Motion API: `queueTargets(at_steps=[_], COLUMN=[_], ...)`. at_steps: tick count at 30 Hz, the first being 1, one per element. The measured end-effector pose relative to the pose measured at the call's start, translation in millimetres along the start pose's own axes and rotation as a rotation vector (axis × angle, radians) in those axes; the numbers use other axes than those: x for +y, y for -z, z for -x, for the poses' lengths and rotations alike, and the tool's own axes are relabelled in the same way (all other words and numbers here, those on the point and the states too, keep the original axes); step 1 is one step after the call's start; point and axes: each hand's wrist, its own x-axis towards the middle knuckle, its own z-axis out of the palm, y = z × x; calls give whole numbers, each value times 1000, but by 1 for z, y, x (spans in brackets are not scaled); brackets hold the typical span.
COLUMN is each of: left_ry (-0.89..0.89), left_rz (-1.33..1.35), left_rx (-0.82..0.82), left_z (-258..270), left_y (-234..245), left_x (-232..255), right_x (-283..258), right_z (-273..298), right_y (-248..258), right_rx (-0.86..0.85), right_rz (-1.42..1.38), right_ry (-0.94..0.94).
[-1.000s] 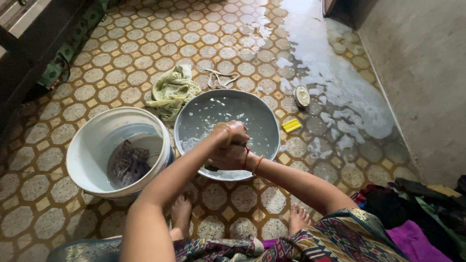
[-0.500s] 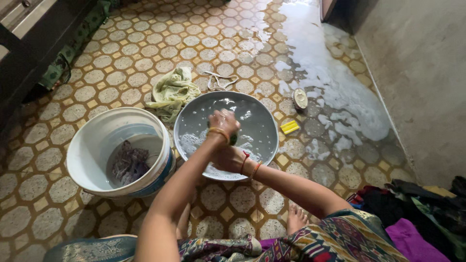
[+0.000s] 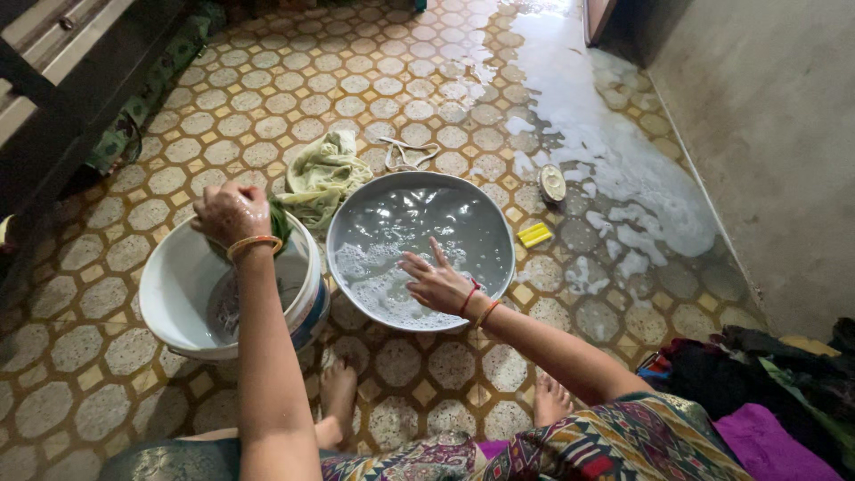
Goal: The person washes clothes by hand in a metal basin filled with water. They repeatedly submerge, scrub, and wring out various garments, then transfer them into a white bucket. The process continues with multiple items of clothing.
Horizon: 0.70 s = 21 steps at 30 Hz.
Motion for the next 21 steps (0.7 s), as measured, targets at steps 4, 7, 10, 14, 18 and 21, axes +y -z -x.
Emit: queueTargets(at_steps=[4, 7, 10, 14, 18, 21], left_ry=[0, -2, 47, 1, 35, 29], left_rz=[0, 31, 24, -43, -56, -85], left_rx=[-15, -85, -238, -323, -512, -585], left_z=[2, 7, 11, 22, 25, 29], left_y=[-24, -44, -52, -51, -58, -70], left_x=[-12, -2, 10, 25, 35, 42], right_x=[1, 1, 2, 11, 25, 33], right_z=[3, 1, 0, 11, 18, 22], right_y=[-2, -4, -6, -12, -32, -54], right_rx=[80, 55, 10, -40, -91, -96], right_rz=[-54, -87, -102, -104, -82, -82], right_ry=[2, -23, -47, -94, -156, -207])
